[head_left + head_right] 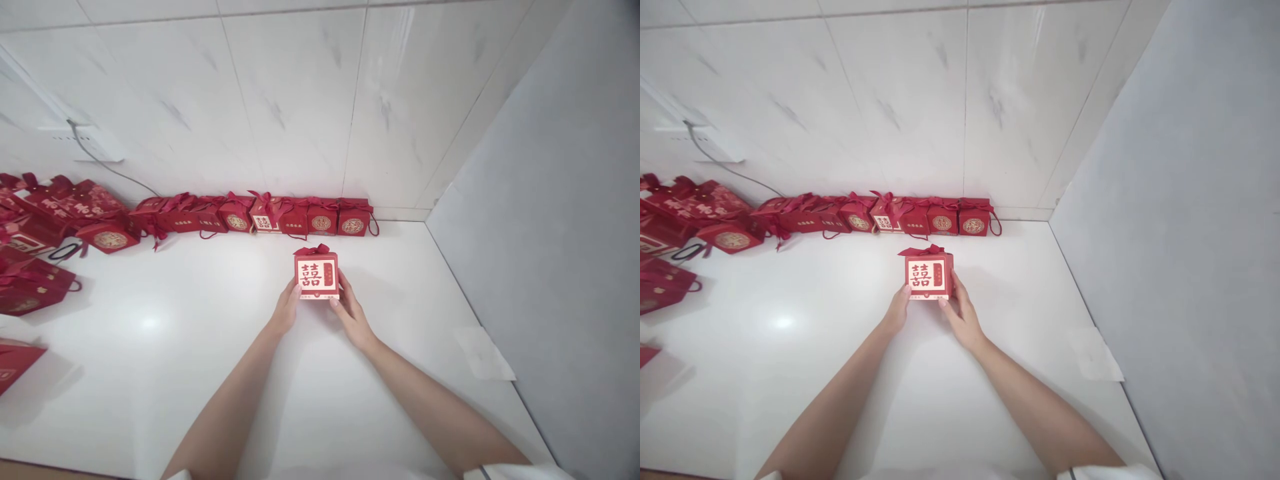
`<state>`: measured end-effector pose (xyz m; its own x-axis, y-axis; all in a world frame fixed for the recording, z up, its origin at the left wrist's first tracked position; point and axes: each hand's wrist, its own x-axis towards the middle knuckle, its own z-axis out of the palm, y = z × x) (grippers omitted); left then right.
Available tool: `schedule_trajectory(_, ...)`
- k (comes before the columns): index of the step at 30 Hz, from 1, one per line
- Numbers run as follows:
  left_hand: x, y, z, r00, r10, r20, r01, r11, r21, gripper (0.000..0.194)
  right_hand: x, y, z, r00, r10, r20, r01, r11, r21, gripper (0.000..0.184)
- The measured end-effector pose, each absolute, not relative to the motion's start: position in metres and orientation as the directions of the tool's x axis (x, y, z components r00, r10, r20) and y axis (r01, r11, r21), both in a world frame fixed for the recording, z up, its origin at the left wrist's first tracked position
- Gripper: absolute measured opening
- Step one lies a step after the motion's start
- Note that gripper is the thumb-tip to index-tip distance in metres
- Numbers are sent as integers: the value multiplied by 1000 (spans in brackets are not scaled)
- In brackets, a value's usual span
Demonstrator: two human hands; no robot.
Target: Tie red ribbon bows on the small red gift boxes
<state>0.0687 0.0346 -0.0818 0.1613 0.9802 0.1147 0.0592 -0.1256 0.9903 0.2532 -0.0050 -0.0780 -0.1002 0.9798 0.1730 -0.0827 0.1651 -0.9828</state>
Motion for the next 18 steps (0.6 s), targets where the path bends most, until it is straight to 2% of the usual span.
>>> schedule_trajectory(8,70,34,-77,141,985,105,46,-112,993,60,253,-2,-86,-65,986,151,-114,143,-983,70)
schedule_trajectory(12,73,36,-83,90,993,79,-6,-79,997,63,253,-1,-88,-52,977,209,-118,201,-972,79)
schedule_trajectory(15,77,33,-84,60,989,136,-2,-136,991,72,253,-3,-89,-63,965,256,-73,252,-965,76)
schedule_trajectory(18,80,29,-82,143,970,194,-52,-189,981,90,255,-8,-86,-75,952,298,-41,295,-954,71)
